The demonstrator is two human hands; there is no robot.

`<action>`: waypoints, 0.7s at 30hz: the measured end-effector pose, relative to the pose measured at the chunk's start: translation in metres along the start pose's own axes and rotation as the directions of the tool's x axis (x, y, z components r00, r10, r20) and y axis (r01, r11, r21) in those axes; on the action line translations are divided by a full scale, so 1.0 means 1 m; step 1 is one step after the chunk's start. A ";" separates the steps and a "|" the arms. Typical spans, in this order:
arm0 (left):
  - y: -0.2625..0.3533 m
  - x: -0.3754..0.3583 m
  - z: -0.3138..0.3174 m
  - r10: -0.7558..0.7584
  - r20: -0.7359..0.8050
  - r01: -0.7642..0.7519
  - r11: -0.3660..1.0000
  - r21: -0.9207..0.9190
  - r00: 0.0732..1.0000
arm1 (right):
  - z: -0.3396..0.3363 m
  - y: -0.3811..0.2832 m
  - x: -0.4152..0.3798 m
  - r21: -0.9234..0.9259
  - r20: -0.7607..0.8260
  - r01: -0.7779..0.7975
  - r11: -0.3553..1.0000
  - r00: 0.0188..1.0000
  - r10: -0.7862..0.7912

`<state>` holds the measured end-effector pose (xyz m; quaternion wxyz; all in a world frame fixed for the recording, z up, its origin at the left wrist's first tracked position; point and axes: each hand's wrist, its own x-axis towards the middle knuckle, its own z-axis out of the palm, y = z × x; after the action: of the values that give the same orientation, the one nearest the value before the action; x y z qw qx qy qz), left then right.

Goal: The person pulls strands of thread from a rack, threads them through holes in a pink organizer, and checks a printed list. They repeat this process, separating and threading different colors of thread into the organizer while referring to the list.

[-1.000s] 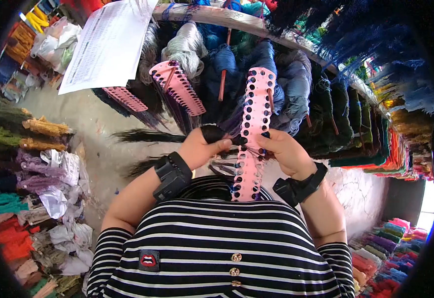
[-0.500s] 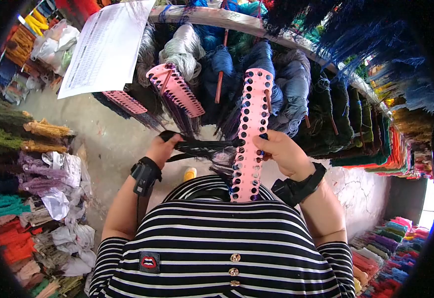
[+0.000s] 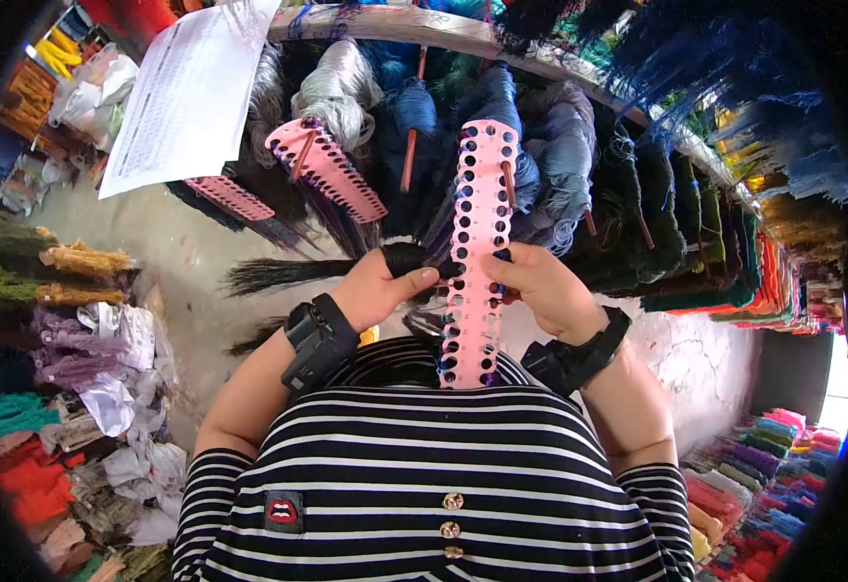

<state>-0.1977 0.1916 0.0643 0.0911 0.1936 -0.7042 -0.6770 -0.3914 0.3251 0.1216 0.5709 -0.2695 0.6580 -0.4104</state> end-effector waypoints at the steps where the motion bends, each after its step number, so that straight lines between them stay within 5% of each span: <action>1: -0.001 0.000 -0.002 0.006 -0.029 -0.005 1.000 0.023 1.000 | 0.002 0.002 0.000 0.003 -0.015 0.009 1.000 1.000 -0.009; 6: 0.007 0.000 0.008 -0.150 -0.191 0.115 0.976 -0.184 0.970 | 0.007 0.003 0.003 0.028 -0.026 0.033 0.999 0.999 -0.032; 7: -0.004 0.003 0.007 -0.078 -0.177 0.047 0.983 -0.176 0.981 | 0.011 -0.003 0.000 0.060 -0.022 0.039 0.997 0.999 -0.038; 10: 0.006 -0.010 -0.004 -0.276 -0.096 0.257 0.952 -0.168 0.956 | 0.007 0.002 0.003 0.053 0.018 0.042 0.998 0.999 -0.043; 16: -0.002 -0.051 -0.018 -0.269 -0.186 0.161 0.877 -0.453 0.945 | 0.003 0.009 0.009 0.115 0.053 0.061 0.992 0.996 -0.067; 21: -0.009 -0.105 -0.045 -0.470 -0.333 0.158 0.739 -0.655 0.818 | 0.001 0.011 0.012 0.105 0.088 0.112 0.988 0.989 -0.122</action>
<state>-0.0839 0.1918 0.0726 0.1987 0.4349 -0.3629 -0.7998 -0.3915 0.3209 0.1057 0.5890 -0.2980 0.5921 -0.4624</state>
